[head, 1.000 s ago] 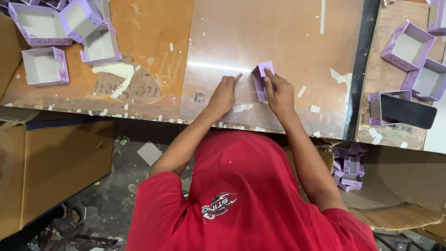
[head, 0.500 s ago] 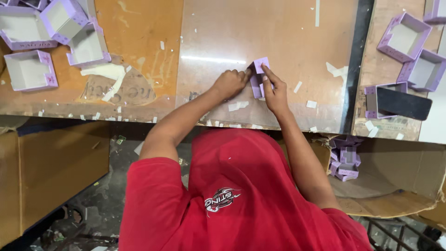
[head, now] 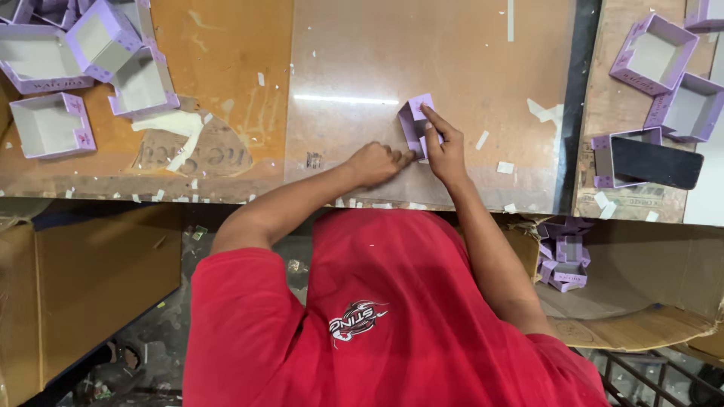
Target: The person assembles small purple cardboard boxes by folding flaps and pressing edges on a workbench. They handle multiple boxes one at a time, placing finished units aside and continuing the repetitive folding process.
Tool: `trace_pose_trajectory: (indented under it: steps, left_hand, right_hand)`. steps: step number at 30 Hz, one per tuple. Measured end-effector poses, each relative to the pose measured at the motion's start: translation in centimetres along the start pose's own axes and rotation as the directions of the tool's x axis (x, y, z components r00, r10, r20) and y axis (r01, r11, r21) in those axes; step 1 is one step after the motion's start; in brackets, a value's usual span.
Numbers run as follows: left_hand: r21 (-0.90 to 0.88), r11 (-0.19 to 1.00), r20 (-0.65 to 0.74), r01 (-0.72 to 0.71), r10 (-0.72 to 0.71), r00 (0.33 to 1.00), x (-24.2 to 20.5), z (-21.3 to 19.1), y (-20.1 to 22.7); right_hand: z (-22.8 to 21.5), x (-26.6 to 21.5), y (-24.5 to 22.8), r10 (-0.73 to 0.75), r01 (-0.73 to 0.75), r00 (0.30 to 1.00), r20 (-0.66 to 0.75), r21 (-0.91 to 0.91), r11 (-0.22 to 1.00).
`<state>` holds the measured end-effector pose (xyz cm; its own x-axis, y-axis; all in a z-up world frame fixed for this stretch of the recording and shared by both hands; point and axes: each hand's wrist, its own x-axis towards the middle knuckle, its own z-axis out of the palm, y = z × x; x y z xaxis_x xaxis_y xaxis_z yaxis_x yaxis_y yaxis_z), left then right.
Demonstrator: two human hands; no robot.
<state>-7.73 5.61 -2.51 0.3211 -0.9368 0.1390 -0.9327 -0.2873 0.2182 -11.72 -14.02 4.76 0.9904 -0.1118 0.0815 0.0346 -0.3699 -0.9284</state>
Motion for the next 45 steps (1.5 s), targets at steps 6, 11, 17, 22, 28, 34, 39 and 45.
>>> trace_pose_trajectory:
  steps: [6,11,17,22,28,34,39,45]
  left_hand:
    - [0.219,0.971,0.011,0.095,-0.099,0.995,1.7,0.7,-5.5]
    - [0.04,0.986,0.005,0.161,-0.161,0.987,2.0,0.0,-4.2]
    - [-0.274,0.939,0.174,0.21,-0.166,0.971,0.3,-2.7,1.7]
    - [-0.481,0.842,-0.084,0.244,-0.322,0.943,-2.2,-4.5,2.1]
    - [-0.541,0.789,-0.258,0.29,-0.484,0.836,-2.2,-4.6,0.2]
    - [-0.424,0.862,-0.306,0.279,-0.426,0.852,1.7,-5.5,-3.9]
    - [-0.36,0.88,-0.282,0.309,-0.418,0.863,3.4,-4.6,-5.0]
    - [-0.28,0.905,-0.276,0.321,-0.396,0.876,4.4,-3.2,-5.3]
  right_hand:
    - [-0.4,-0.3,0.1,0.025,-0.025,0.999,0.034,-0.007,1.0]
    - [0.2,0.7,0.2,-0.015,0.015,1.0,-0.014,0.003,1.0]
    - [-0.1,0.2,1.7,0.032,-0.033,0.999,-0.016,-0.004,0.999]
    - [-3.9,0.6,3.2,0.061,-0.061,0.992,-0.11,0.004,0.998]
    - [-5.6,-2.5,2.7,-0.291,0.162,0.942,-0.167,-0.533,0.83]
    - [-0.5,-2.9,2.7,-0.133,0.157,0.988,0.083,-0.459,0.875]
    - [0.8,-3.0,3.9,-0.124,0.137,0.991,0.058,-0.448,0.883]
    - [0.6,-3.2,4.5,-0.138,0.143,0.989,0.044,-0.437,0.888]
